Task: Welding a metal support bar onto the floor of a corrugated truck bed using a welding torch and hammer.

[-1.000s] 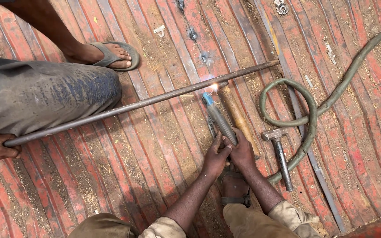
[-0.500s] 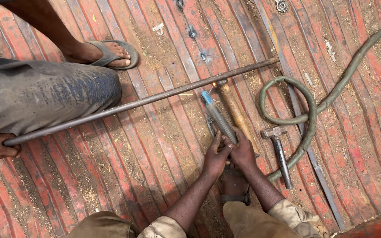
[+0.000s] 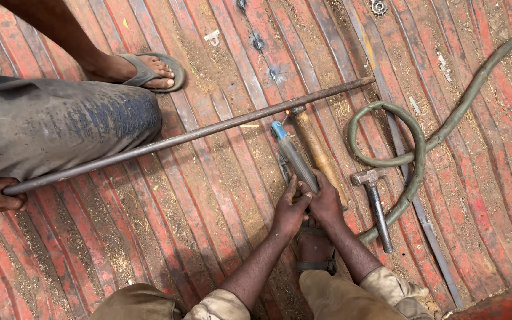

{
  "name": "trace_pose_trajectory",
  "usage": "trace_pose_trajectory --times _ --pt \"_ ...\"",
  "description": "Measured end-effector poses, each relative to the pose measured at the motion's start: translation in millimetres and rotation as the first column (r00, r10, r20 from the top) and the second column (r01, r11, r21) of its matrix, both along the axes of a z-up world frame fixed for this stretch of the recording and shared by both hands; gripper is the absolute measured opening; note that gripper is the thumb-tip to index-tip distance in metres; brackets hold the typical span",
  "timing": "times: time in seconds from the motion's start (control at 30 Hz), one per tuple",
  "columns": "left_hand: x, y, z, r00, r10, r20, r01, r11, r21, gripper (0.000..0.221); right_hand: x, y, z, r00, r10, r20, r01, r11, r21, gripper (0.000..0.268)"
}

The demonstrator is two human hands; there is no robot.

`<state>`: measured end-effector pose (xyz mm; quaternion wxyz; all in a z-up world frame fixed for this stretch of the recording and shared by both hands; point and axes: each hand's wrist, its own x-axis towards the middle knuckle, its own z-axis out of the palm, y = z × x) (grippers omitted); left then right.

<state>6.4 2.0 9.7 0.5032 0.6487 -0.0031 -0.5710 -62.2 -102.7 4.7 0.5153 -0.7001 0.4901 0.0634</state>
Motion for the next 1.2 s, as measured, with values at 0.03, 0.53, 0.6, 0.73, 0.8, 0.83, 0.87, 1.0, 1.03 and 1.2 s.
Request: trace_pose_trajectory --times 0.03,0.53,0.6,0.73,0.8,0.83,0.87,1.0,1.03,1.2 --pt "0 0 -2 1.0 0.0 0.0 0.0 1.0 0.0 0.084 -2 0 -5 1.0 0.0 0.0 0.0 1.0 0.0 0.058" --pt "0 1 -16 1.0 -0.017 -0.011 0.016 0.999 -0.034 0.085 1 -1 3 0.999 -0.005 0.043 0.007 0.999 -0.033 0.053" --pt "-3 3 -18 1.0 -0.004 -0.012 0.004 0.998 -0.06 0.085 2 -2 4 0.999 0.03 0.011 -0.03 0.999 -0.02 0.053" --pt "-15 3 -14 0.994 0.089 0.07 -0.084 0.993 -0.077 0.085 -7 1 -10 0.995 0.018 0.101 -0.015 0.999 -0.038 0.057" --pt "-13 1 -13 0.992 0.122 0.043 -0.119 0.991 -0.064 0.086 -8 0 -15 0.987 0.037 0.159 -0.024 0.996 -0.08 0.052" --pt "-12 1 -13 0.992 0.122 0.043 -0.119 0.991 -0.064 0.086 -8 0 -12 0.986 0.037 0.16 -0.025 0.996 -0.08 0.052" --pt "-10 2 -13 0.994 0.094 0.058 -0.09 0.993 -0.071 0.085 -7 -1 -10 0.994 0.011 0.11 -0.006 0.999 -0.041 0.054" --pt "-6 1 -13 0.997 0.05 0.058 -0.047 0.997 -0.062 0.086 -4 0 -8 0.996 -0.021 0.088 0.023 0.999 -0.026 0.054" --pt "-5 0 -14 0.997 0.049 0.058 -0.046 0.997 -0.062 0.086 -2 -1 -3 0.996 -0.022 0.088 0.024 0.999 -0.026 0.054" --pt "-3 0 -17 0.999 0.039 0.018 -0.038 0.998 -0.058 0.085 1 2 9 0.997 -0.007 0.076 0.013 0.997 -0.076 0.053"
